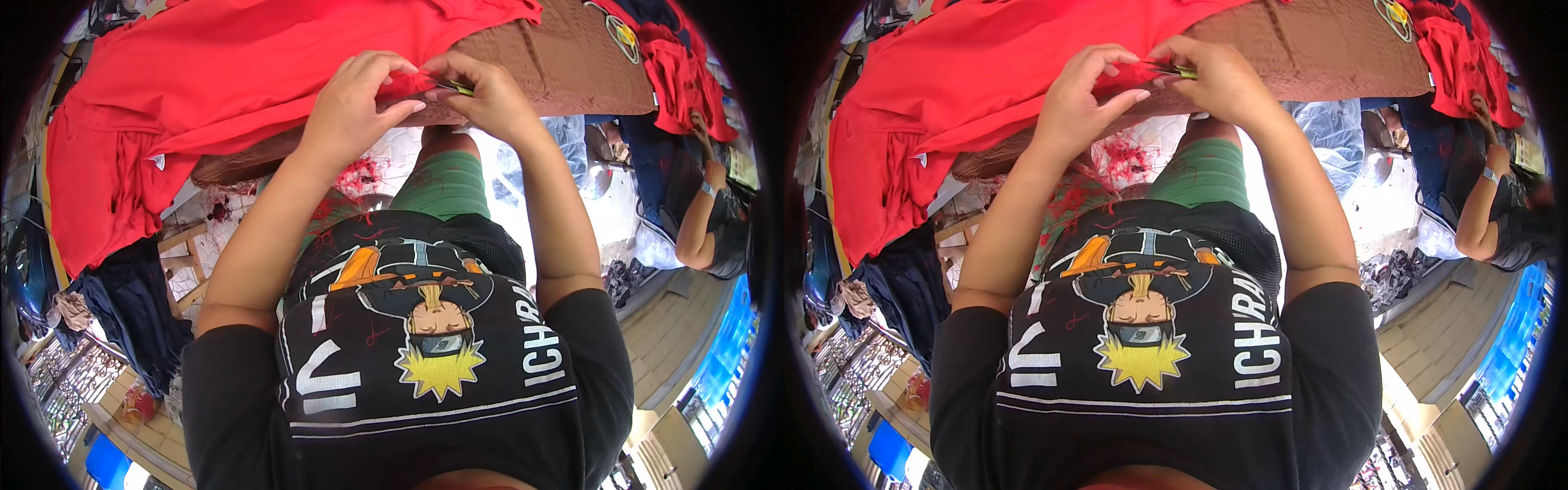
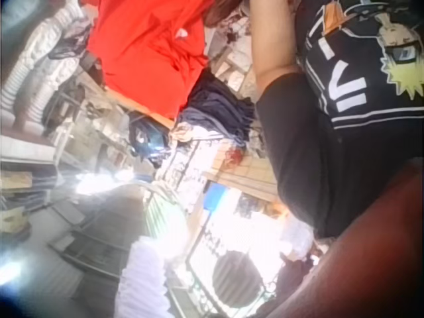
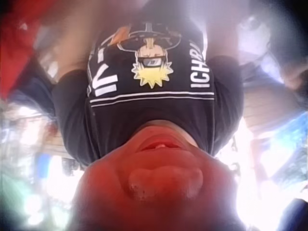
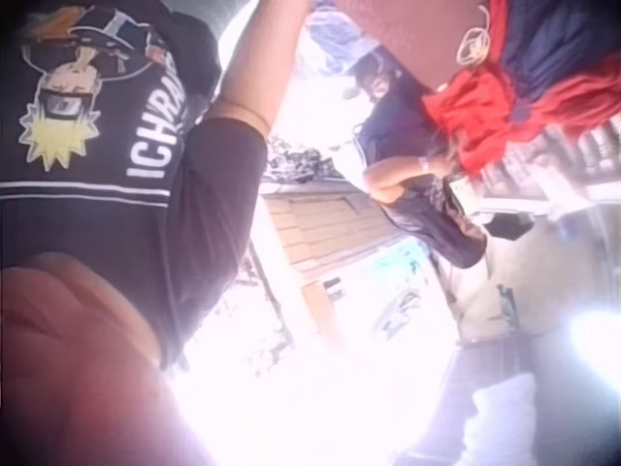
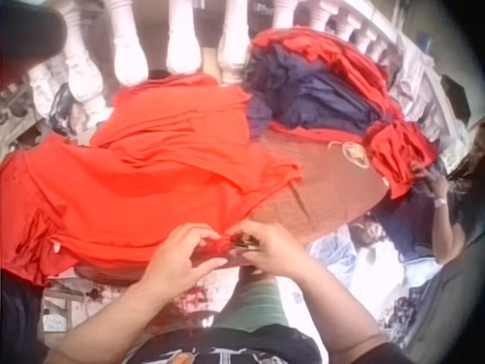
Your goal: The person trims excess threads from the collar and labels of red shirts using small shears. They handle the shirts one at a time, inspect the collars, clip the threads, and move the processed items into a separate pile.
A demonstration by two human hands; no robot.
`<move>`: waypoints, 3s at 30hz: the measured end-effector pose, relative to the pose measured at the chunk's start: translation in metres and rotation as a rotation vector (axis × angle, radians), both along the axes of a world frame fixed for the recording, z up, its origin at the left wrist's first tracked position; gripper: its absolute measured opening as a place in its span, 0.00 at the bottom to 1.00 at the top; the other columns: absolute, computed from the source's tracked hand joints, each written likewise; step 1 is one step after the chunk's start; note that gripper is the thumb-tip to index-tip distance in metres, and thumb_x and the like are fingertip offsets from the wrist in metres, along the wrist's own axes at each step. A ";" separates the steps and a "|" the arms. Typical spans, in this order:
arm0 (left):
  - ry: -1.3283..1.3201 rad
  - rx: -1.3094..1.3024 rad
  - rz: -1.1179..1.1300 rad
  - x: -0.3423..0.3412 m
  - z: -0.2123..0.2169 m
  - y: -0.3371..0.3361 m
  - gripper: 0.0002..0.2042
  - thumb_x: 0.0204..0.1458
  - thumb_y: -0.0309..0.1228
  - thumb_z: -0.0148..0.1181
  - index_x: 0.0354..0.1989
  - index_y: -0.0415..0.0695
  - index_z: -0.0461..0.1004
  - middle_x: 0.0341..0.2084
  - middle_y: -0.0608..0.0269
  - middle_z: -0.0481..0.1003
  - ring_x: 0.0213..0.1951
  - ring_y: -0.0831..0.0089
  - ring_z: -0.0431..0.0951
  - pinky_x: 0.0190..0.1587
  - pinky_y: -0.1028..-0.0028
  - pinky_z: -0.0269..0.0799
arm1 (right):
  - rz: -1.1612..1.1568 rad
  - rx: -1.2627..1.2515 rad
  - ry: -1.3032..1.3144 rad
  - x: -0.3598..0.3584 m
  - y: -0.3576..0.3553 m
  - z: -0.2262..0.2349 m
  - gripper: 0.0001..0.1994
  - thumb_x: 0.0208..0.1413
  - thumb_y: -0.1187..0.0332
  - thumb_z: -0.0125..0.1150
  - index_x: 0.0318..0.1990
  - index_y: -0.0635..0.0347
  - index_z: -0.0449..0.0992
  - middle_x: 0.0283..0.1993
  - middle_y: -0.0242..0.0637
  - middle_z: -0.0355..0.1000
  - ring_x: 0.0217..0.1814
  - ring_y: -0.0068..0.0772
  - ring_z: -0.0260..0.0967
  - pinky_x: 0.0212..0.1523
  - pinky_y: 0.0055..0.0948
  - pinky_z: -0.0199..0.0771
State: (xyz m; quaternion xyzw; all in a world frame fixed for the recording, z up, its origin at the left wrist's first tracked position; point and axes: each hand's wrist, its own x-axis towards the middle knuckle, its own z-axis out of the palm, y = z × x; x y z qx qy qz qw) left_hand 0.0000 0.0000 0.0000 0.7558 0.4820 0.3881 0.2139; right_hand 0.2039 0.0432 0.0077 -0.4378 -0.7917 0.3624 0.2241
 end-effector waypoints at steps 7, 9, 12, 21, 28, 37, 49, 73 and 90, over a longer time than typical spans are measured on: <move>-0.074 0.120 0.100 0.013 -0.020 0.011 0.09 0.47 0.31 0.64 0.36 0.43 0.75 0.26 0.59 0.77 0.30 0.62 0.78 0.32 0.67 0.73 | -0.092 -0.036 0.073 -0.001 0.000 -0.007 0.11 0.50 0.65 0.65 0.38 0.61 0.77 0.29 0.44 0.74 0.31 0.36 0.71 0.37 0.33 0.71; -0.008 0.067 0.113 0.011 -0.016 0.011 0.08 0.50 0.31 0.61 0.36 0.42 0.74 0.25 0.57 0.78 0.30 0.62 0.79 0.32 0.68 0.73 | -0.098 -0.028 0.055 -0.003 0.000 -0.009 0.12 0.50 0.63 0.65 0.38 0.61 0.77 0.30 0.45 0.74 0.31 0.37 0.71 0.37 0.33 0.71; 0.092 -0.131 0.137 0.008 0.000 0.011 0.07 0.55 0.31 0.57 0.37 0.41 0.74 0.27 0.57 0.79 0.32 0.67 0.81 0.35 0.70 0.74 | -0.108 -0.036 0.051 -0.005 0.000 -0.010 0.13 0.50 0.62 0.65 0.38 0.61 0.77 0.30 0.45 0.74 0.32 0.39 0.72 0.37 0.34 0.71; 0.119 -0.217 0.089 0.003 0.006 0.020 0.08 0.58 0.33 0.52 0.38 0.40 0.72 0.26 0.55 0.78 0.31 0.64 0.81 0.34 0.69 0.74 | -0.016 0.264 -0.128 0.000 -0.001 0.024 0.14 0.51 0.59 0.62 0.41 0.56 0.74 0.36 0.44 0.74 0.40 0.48 0.73 0.40 0.42 0.72; 0.133 -0.192 0.104 0.004 0.005 0.019 0.09 0.58 0.33 0.53 0.37 0.40 0.72 0.27 0.55 0.78 0.31 0.65 0.81 0.35 0.71 0.74 | 0.049 0.487 -0.312 -0.011 -0.006 0.030 0.11 0.51 0.60 0.60 0.38 0.53 0.72 0.35 0.37 0.72 0.36 0.48 0.72 0.35 0.45 0.70; -0.527 -0.413 -0.480 -0.071 0.067 0.019 0.08 0.56 0.34 0.57 0.36 0.43 0.77 0.39 0.65 0.76 0.39 0.73 0.74 0.44 0.76 0.68 | -0.012 0.292 -0.105 0.005 -0.008 0.036 0.14 0.47 0.61 0.65 0.42 0.53 0.75 0.34 0.43 0.75 0.37 0.46 0.74 0.37 0.41 0.73; 0.039 -0.236 0.204 -0.027 0.000 -0.003 0.10 0.54 0.34 0.59 0.36 0.39 0.78 0.41 0.60 0.77 0.38 0.74 0.78 0.40 0.73 0.73 | -0.188 -0.004 0.054 -0.012 0.002 -0.017 0.14 0.51 0.60 0.65 0.39 0.61 0.78 0.31 0.47 0.75 0.32 0.42 0.74 0.35 0.35 0.71; 0.268 0.191 0.144 0.001 0.004 0.008 0.12 0.49 0.25 0.60 0.44 0.45 0.77 0.33 0.61 0.78 0.39 0.63 0.76 0.42 0.71 0.73 | -0.227 -0.148 0.101 -0.016 0.001 -0.007 0.14 0.56 0.58 0.59 0.37 0.61 0.78 0.21 0.39 0.71 0.24 0.28 0.70 0.27 0.30 0.69; -0.610 -0.516 0.151 -0.005 0.007 0.013 0.12 0.52 0.24 0.60 0.45 0.36 0.72 0.32 0.61 0.79 0.35 0.82 0.75 0.38 0.83 0.69 | -0.426 0.243 0.371 -0.055 -0.031 -0.011 0.12 0.44 0.67 0.71 0.35 0.62 0.77 0.31 0.39 0.76 0.31 0.28 0.75 0.33 0.26 0.73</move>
